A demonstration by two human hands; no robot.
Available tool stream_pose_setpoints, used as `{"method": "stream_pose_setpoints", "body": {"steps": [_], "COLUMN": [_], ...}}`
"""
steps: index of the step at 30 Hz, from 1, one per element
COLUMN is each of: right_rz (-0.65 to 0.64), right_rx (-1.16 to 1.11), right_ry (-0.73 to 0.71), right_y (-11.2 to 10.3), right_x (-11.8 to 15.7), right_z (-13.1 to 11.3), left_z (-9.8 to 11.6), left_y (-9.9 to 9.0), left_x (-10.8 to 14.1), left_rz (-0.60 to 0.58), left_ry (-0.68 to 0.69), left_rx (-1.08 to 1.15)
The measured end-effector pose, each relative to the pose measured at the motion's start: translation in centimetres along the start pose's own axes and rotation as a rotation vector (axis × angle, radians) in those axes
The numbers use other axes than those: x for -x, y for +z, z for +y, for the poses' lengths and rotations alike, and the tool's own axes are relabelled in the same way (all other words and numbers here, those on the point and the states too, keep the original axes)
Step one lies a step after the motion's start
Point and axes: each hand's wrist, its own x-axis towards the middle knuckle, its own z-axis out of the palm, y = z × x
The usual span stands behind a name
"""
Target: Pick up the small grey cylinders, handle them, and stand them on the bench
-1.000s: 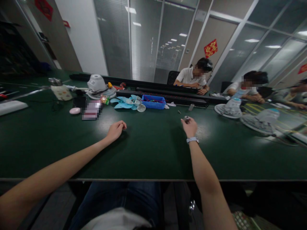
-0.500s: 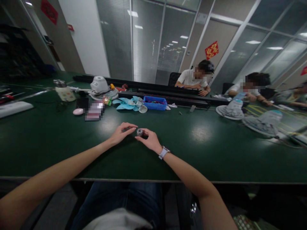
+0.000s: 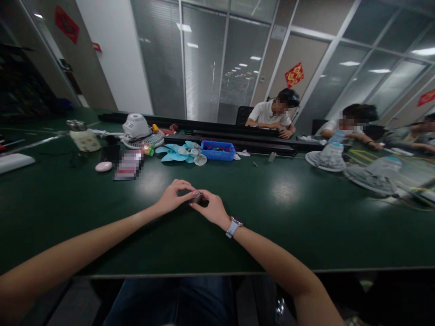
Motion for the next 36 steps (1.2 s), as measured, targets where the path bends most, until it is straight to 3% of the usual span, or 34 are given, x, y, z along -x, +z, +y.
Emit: {"method": "stream_pose_setpoints", "body": {"steps": [7,11,14,17,21,25,29,33,36], "right_rz": [0.000,-0.012,0.095,0.365,0.694,0.830,0.826,0.838,0.958], "right_rx": [0.015,0.032,0.103,0.225,0.462,0.548,0.513,0.538,0.832], "right_ry": [0.073,0.109,0.111,0.132,0.253,0.473,0.618,0.513,0.224], "right_y": [0.3,-0.8,-3.7,-8.4,-15.1,-19.3,-21.1,-21.1,-19.5], "right_x": [-0.2,-0.7,-1.5,-2.1,-1.9,-0.7,-0.1,0.1,-0.2], "right_z": [-0.4,-0.3,1.2,4.0,8.2,11.7,14.6,14.9,12.5], "left_z": [0.5,-1.5,-4.1,-6.1,-7.0,-7.0,-7.2,-7.0,-6.4], "left_y": [-1.3,-2.3,-2.6,-2.3,-1.7,-1.6,-1.6,-1.6,-1.8], "left_x": [-1.3,-3.3,-4.1,-3.9,-3.6,-3.6,-3.6,-3.6,-3.6], "left_rz": [-0.059,0.015,0.029,-0.037,-0.103,-0.122,-0.140,-0.160,-0.152], "left_ry": [0.041,0.005,-0.074,-0.141,-0.180,-0.172,-0.171,-0.165,-0.173], "left_rx": [0.033,-0.026,-0.087,-0.120,-0.143,-0.158,-0.174,-0.187,-0.168]}}
